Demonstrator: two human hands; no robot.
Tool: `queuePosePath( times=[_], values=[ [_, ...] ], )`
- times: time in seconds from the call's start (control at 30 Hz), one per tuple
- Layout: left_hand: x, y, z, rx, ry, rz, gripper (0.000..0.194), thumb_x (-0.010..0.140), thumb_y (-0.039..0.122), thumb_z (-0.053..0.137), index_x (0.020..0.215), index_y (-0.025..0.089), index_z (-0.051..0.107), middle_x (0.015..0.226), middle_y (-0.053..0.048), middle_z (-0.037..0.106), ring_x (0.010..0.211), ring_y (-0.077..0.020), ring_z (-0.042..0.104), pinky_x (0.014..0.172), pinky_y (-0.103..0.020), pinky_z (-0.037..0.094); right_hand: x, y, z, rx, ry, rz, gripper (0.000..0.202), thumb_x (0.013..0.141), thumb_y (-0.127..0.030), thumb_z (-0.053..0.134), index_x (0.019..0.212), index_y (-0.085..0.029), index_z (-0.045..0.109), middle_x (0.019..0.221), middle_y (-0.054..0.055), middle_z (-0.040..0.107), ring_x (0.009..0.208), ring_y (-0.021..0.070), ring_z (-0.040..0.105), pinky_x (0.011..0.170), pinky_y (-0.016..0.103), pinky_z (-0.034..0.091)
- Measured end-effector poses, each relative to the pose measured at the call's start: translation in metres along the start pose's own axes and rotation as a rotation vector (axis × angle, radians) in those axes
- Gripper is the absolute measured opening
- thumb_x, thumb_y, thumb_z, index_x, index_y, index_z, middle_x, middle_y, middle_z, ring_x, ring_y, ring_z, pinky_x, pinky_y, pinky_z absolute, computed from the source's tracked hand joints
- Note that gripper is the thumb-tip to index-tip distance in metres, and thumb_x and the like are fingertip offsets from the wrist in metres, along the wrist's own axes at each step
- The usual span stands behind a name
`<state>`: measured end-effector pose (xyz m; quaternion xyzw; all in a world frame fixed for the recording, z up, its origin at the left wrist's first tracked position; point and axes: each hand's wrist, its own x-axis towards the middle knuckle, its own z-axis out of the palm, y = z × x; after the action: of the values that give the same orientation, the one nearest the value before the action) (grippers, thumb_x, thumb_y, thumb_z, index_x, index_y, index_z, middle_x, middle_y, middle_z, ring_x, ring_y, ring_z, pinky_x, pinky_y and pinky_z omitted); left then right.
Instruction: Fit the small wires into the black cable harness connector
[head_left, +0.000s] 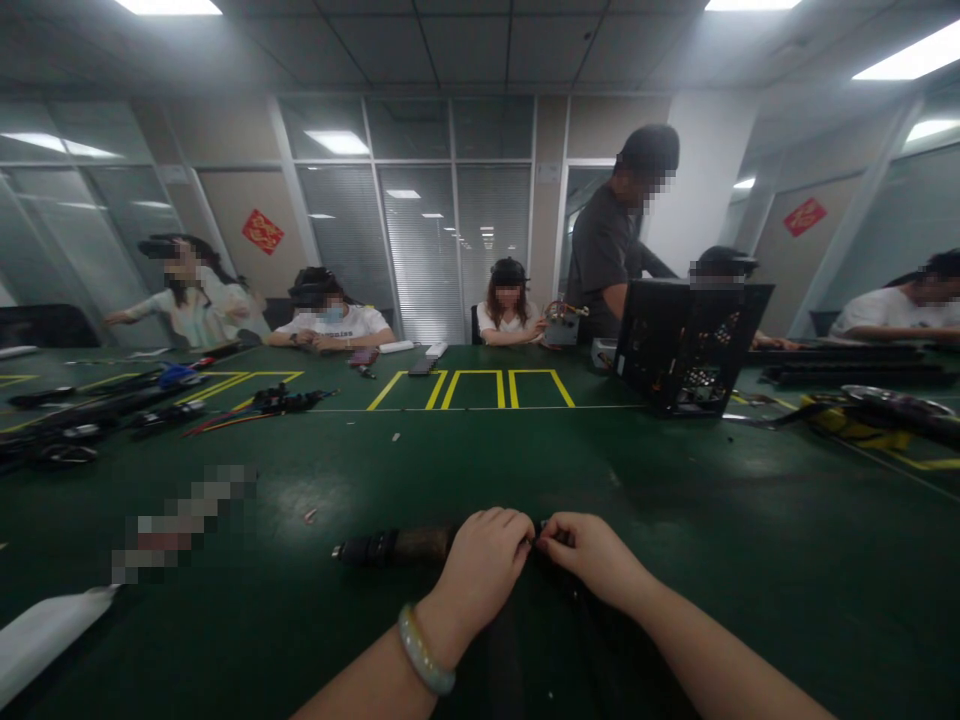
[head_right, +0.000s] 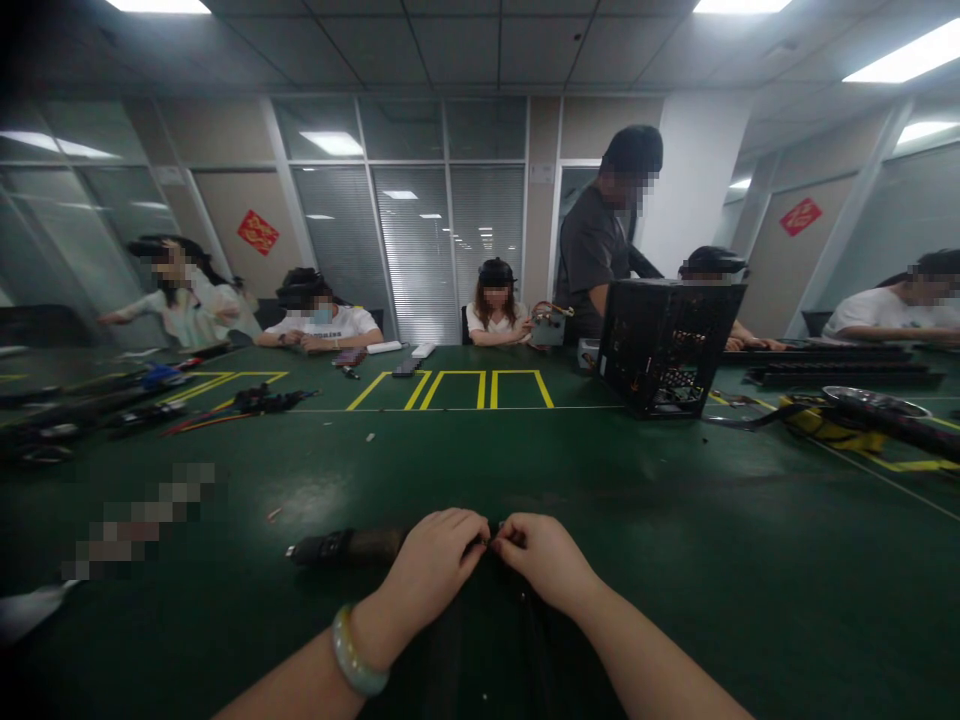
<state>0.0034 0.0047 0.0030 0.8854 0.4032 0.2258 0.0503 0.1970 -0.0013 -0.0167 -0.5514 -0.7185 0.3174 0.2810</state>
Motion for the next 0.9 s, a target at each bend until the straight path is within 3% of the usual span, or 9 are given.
queuePosePath(
  times=[0.13, 0.37, 0.6, 0.9],
  values=[
    [-0.0008, 0.0026, -0.0003, 0.03, -0.001, -0.035, 0.016, 0.086, 0.011, 0.056, 0.098, 0.022, 0.056, 0.095, 0.0, 0.061, 0.091, -0.0186, 0.057, 0.082, -0.032, 0.042, -0.0001, -0.0003, -0.0002, -0.008, 0.023, -0.027, 0.016, 0.086, -0.03, 0.059, 0.079, -0.018, 0.067, 0.072, -0.001, 0.066, 0.066, 0.0146, 0.058, 0.057, 0.021, 0.037],
    [-0.0017, -0.0044, 0.0033, -0.02, 0.024, -0.009, 0.003, 0.088, 0.02, 0.059, 0.089, 0.022, 0.06, 0.097, -0.001, 0.063, 0.094, -0.0197, 0.057, 0.087, -0.034, 0.041, 0.0002, -0.0006, -0.0006, -0.007, 0.012, -0.023, 0.017, 0.087, -0.031, 0.059, 0.08, -0.018, 0.068, 0.072, 0.0, 0.067, 0.066, 0.015, 0.058, 0.058, 0.021, 0.038],
    [-0.0014, -0.003, 0.0017, -0.022, 0.028, -0.047, 0.009, 0.086, 0.017, 0.06, 0.092, 0.023, 0.06, 0.092, 0.002, 0.063, 0.088, -0.0183, 0.058, 0.08, -0.033, 0.042, -0.0012, 0.0002, -0.0012, -0.005, 0.007, -0.021, 0.017, 0.087, -0.031, 0.059, 0.08, -0.019, 0.068, 0.073, -0.001, 0.067, 0.066, 0.015, 0.058, 0.057, 0.022, 0.038],
    [-0.0017, -0.006, 0.0032, -0.041, 0.04, -0.007, 0.006, 0.089, 0.021, 0.057, 0.091, 0.022, 0.063, 0.096, -0.002, 0.064, 0.092, -0.0201, 0.058, 0.086, -0.036, 0.042, 0.0, 0.0004, -0.0019, 0.017, -0.002, -0.01, 0.017, 0.088, -0.03, 0.058, 0.083, -0.019, 0.069, 0.074, 0.0, 0.068, 0.067, 0.0151, 0.059, 0.058, 0.022, 0.039]
  ],
)
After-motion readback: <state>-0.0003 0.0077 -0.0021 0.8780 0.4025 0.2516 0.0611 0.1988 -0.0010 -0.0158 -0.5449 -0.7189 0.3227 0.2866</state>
